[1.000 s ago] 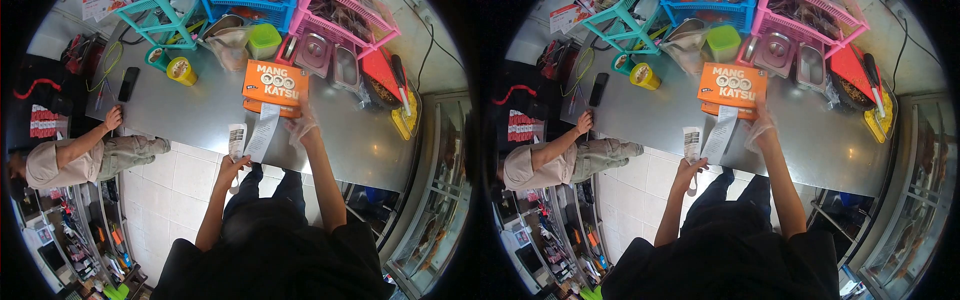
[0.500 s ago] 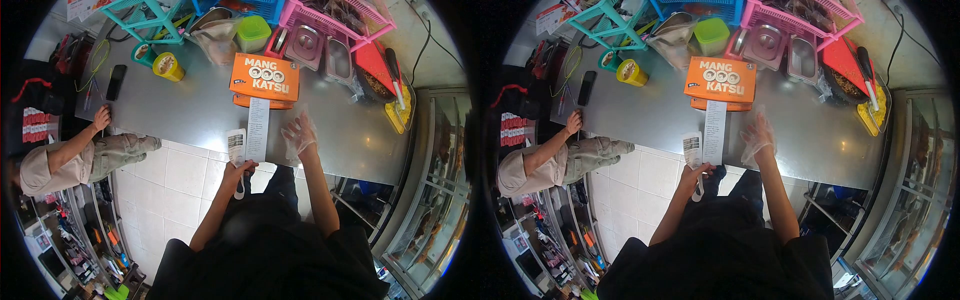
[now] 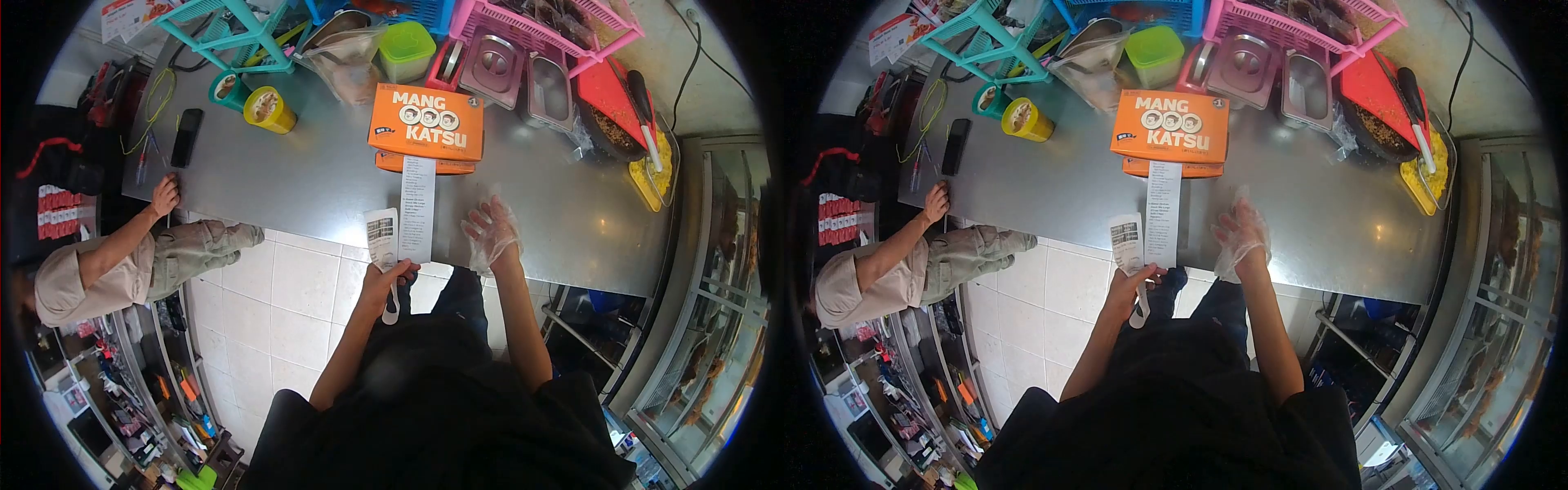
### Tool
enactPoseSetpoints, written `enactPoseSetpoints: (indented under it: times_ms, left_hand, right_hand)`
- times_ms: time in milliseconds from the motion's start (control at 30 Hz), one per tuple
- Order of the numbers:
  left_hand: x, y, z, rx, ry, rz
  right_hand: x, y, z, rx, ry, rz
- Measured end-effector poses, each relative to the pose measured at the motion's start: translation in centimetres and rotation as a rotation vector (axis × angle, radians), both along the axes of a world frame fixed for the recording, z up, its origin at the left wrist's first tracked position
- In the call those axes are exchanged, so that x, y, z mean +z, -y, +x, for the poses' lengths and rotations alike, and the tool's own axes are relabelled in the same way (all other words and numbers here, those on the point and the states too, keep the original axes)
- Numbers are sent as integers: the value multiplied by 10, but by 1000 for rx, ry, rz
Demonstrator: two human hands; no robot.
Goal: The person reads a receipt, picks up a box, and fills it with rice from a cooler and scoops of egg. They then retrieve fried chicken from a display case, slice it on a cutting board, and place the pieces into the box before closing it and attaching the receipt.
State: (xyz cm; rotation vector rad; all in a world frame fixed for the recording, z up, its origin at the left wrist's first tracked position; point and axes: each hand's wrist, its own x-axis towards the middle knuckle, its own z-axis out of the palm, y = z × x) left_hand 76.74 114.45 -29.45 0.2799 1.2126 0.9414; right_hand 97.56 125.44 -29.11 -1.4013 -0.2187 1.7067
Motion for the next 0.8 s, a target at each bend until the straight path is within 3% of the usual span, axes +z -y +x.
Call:
enactPoseSetpoints:
  times_ms: [800]
  left_hand:
    - [-2, 0, 0, -3, -23, 4]
  right_hand:
    - [-6, 9, -11, 10, -5, -93]
